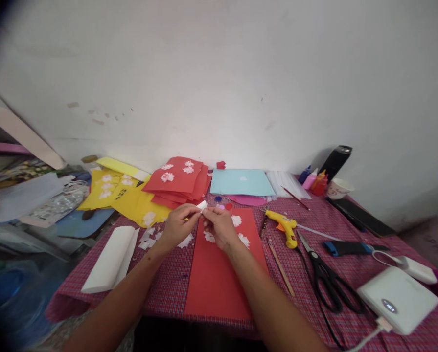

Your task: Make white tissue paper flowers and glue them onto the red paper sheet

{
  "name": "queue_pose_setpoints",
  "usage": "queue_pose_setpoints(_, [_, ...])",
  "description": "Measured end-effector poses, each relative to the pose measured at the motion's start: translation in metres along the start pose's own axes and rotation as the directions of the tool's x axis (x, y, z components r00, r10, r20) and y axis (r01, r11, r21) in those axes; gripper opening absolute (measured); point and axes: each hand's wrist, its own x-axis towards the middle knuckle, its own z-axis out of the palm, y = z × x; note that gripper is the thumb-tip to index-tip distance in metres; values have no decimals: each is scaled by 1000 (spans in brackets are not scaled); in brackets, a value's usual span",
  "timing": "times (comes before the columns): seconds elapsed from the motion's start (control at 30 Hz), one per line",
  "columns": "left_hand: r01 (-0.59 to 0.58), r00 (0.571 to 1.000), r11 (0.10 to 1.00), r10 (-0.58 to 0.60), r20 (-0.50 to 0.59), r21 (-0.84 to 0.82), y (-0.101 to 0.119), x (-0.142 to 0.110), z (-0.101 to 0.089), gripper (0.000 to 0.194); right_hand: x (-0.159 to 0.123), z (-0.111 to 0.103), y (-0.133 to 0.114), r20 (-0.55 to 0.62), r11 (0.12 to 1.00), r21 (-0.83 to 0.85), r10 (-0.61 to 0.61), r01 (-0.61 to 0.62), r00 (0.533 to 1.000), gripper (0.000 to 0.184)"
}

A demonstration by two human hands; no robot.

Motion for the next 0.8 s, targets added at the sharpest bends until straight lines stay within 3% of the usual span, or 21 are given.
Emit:
queue_pose_setpoints(0.4, [-39,999,998,38,16,44,-3,-1,-1,14,1,-2,2,35,999,28,17,-18,999,28])
queue_pose_setpoints(0.8, [-29,1000,1000,29,8,5,0,0,-2,15,1,-2,5,18,997,-48,-52,52,998,24])
